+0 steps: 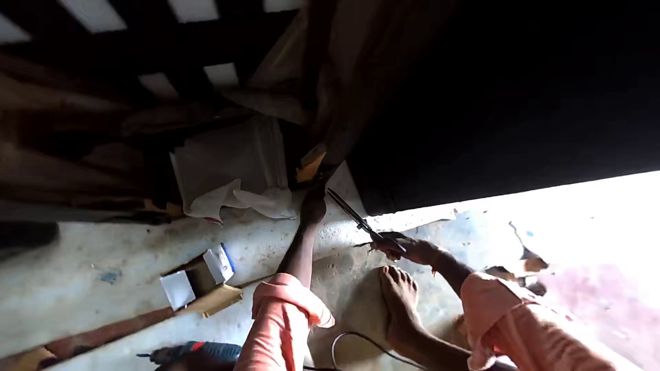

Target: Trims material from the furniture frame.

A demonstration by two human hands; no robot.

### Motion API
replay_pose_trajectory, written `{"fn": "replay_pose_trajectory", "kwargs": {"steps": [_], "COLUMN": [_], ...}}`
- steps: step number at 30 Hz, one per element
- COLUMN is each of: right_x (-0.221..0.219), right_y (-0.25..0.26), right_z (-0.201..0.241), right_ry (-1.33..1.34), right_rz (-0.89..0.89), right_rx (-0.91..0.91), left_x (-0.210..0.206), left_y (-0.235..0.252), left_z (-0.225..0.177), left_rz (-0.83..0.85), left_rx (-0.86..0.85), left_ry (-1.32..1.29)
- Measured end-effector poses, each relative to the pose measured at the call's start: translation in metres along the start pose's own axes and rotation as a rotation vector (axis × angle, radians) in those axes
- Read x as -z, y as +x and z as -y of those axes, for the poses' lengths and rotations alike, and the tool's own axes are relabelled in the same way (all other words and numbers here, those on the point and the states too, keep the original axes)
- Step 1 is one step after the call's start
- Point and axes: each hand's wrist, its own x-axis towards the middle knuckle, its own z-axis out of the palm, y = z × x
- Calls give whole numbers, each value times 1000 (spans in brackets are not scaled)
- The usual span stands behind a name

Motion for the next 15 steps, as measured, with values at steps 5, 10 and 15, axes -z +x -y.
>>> {"fn": "replay_pose_trajectory", "kwargs": {"steps": [5,10,15], "right_x": [19,20,-6], "right_y": [23,26,19], "right_z": [-10,-28,-35], "right_ry": [16,144,266], "right_rz": [39,108,62], "right_rx": [46,76,55], "left_x": [-19,-6,20], "left_y": [39,22,-24], "left_z": [51,41,-17], "left_rz": [-173,-324,-173], "left_rx": [-345,-236,-19], "left_ry": [249,516,400]}}
